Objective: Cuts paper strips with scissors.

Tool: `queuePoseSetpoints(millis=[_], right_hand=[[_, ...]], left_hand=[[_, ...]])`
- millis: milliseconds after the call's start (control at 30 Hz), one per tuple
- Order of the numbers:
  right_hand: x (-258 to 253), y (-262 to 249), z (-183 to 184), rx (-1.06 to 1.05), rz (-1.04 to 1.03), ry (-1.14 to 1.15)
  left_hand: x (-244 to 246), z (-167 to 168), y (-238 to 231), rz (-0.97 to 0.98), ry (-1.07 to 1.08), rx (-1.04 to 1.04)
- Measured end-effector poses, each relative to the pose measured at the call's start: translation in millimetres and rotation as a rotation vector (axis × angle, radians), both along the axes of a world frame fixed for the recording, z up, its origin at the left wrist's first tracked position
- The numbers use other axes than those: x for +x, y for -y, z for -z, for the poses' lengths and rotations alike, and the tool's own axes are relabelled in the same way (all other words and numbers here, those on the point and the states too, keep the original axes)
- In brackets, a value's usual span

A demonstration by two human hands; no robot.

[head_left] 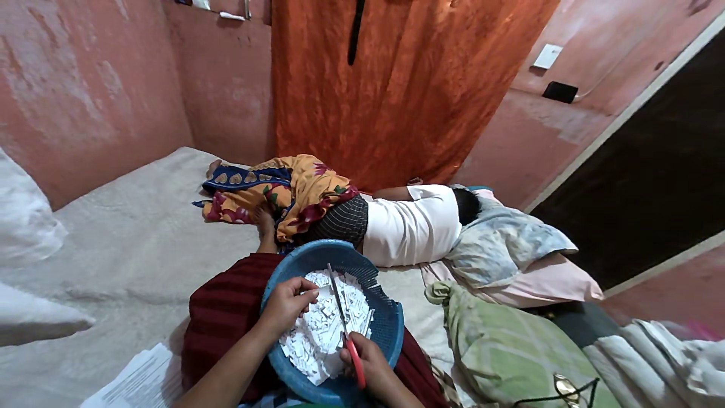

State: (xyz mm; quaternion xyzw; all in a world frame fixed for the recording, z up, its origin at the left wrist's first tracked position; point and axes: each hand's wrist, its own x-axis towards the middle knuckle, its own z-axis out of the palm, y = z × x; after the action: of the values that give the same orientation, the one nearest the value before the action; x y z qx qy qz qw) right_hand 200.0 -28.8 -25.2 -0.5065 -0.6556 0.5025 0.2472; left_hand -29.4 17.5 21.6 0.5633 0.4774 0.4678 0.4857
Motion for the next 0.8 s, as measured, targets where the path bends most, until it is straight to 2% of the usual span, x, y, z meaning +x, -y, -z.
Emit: queuePoseSetpoints(millis=[167, 433, 567, 800], right_hand=[[-0.1, -1.6, -1.3, -0.041, -0.033, 0.032], [-0.6, 0.0, 2.0, 0.014, -0.004, 0.027], [-0.7, -1.7, -0.6, -0.053, -0.025, 0.032], [-1.3, -1.6, 0.9, -0.010, -0.032, 0.055]], left_hand=[[1.6, -0.6, 0.3, -0.019, 0.009, 0.003], [0.9, -0.5, 1.0, -0.007, -0.018, 0.006], [1.5, 1.5, 0.2, -0.038, 0.020, 0.023], [0.9, 2.9, -0.8, 0.025, -0.027, 0.008]])
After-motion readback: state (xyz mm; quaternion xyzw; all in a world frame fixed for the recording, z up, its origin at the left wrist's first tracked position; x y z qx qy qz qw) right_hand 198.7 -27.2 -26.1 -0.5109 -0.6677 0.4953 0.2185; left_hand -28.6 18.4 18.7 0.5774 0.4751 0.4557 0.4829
